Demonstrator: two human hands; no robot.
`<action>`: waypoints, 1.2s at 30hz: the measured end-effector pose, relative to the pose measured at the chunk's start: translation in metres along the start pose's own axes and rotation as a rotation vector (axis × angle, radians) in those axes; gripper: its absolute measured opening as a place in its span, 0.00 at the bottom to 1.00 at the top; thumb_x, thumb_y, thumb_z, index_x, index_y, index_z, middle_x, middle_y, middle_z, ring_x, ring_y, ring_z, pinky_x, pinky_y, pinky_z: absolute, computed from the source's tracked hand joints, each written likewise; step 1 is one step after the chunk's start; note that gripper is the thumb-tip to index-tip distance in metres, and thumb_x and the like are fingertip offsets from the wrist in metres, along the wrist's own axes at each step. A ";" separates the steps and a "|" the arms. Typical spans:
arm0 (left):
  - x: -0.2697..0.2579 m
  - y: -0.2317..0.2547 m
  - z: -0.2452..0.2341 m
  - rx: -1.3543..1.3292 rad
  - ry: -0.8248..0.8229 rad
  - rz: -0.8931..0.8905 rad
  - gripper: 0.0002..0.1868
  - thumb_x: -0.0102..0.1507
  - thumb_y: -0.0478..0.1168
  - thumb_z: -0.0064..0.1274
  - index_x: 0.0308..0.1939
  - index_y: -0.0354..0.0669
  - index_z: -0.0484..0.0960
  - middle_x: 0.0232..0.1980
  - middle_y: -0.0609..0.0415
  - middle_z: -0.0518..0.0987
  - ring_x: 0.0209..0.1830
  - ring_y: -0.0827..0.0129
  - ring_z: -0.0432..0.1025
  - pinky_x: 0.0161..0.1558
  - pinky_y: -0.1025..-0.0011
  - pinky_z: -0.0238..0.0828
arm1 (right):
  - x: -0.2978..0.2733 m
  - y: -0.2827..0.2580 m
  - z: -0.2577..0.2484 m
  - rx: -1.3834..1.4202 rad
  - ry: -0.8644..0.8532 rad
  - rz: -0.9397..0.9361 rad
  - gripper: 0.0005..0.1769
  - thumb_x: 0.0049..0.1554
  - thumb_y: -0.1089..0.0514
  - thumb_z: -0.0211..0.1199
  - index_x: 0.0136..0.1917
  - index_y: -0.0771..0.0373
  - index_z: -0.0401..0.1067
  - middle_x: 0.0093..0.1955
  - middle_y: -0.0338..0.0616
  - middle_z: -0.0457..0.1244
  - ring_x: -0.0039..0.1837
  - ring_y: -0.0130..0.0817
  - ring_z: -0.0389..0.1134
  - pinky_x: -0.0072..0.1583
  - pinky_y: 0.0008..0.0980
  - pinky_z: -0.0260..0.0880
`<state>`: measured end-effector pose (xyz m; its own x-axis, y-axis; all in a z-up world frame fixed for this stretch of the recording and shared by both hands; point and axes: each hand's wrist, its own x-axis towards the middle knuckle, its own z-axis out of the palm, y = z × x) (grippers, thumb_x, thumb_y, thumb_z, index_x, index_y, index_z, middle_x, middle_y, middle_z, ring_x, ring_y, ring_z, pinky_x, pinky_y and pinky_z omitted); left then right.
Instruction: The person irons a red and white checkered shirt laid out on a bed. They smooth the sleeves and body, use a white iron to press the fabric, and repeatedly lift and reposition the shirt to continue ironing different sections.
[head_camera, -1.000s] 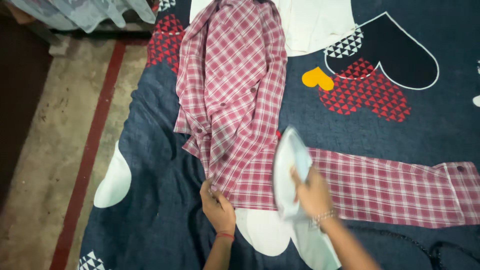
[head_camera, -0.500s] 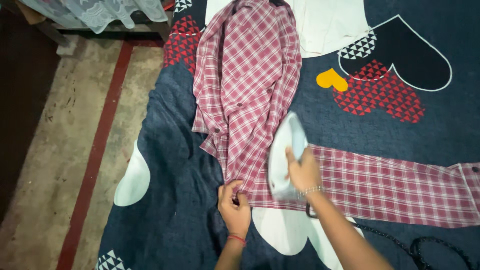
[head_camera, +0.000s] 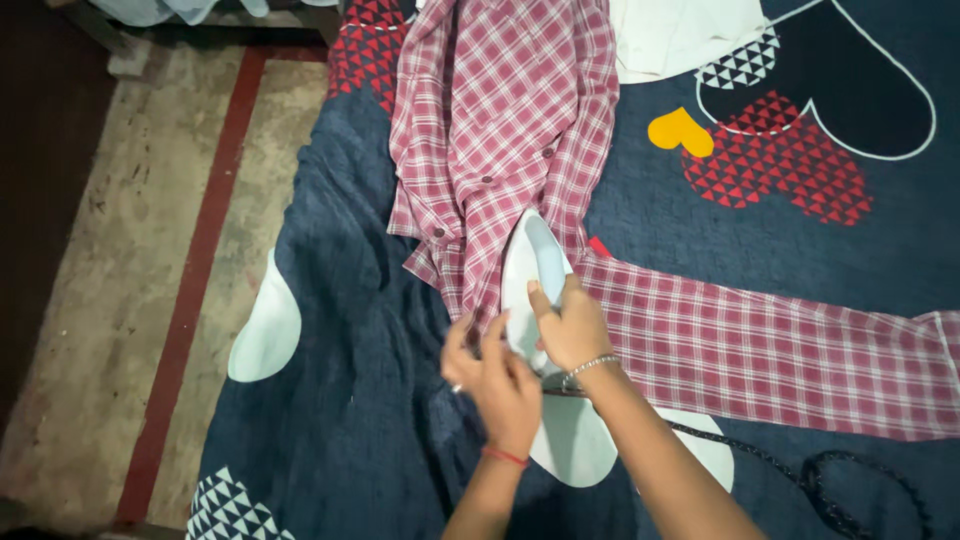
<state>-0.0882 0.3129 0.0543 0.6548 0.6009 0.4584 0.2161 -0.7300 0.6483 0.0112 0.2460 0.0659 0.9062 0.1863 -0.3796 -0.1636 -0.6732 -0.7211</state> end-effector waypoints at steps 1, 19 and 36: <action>-0.003 0.006 0.003 -0.081 -0.036 0.006 0.27 0.55 0.27 0.47 0.58 0.45 0.79 0.65 0.42 0.70 0.64 0.43 0.64 0.66 0.57 0.56 | -0.001 0.006 -0.004 -0.037 -0.004 -0.004 0.29 0.61 0.39 0.56 0.47 0.73 0.67 0.27 0.57 0.67 0.31 0.46 0.74 0.38 0.44 0.72; -0.023 0.010 0.065 0.153 -0.710 0.219 0.41 0.63 0.61 0.50 0.77 0.50 0.63 0.81 0.45 0.55 0.81 0.47 0.46 0.76 0.45 0.36 | 0.012 0.105 -0.150 -0.210 0.177 0.244 0.38 0.63 0.33 0.55 0.57 0.76 0.67 0.34 0.61 0.70 0.43 0.52 0.77 0.52 0.49 0.74; -0.021 0.013 0.067 0.298 -0.746 0.258 0.44 0.60 0.65 0.50 0.76 0.52 0.63 0.80 0.45 0.57 0.79 0.46 0.49 0.75 0.44 0.38 | 0.012 0.201 -0.247 -0.276 0.308 0.262 0.36 0.62 0.35 0.59 0.55 0.77 0.69 0.42 0.68 0.69 0.50 0.63 0.74 0.54 0.53 0.72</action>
<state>-0.0507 0.2690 0.0127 0.9940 0.1076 -0.0199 0.1079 -0.9332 0.3429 0.0855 -0.0638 0.0598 0.9283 -0.2072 -0.3088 -0.3302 -0.8414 -0.4277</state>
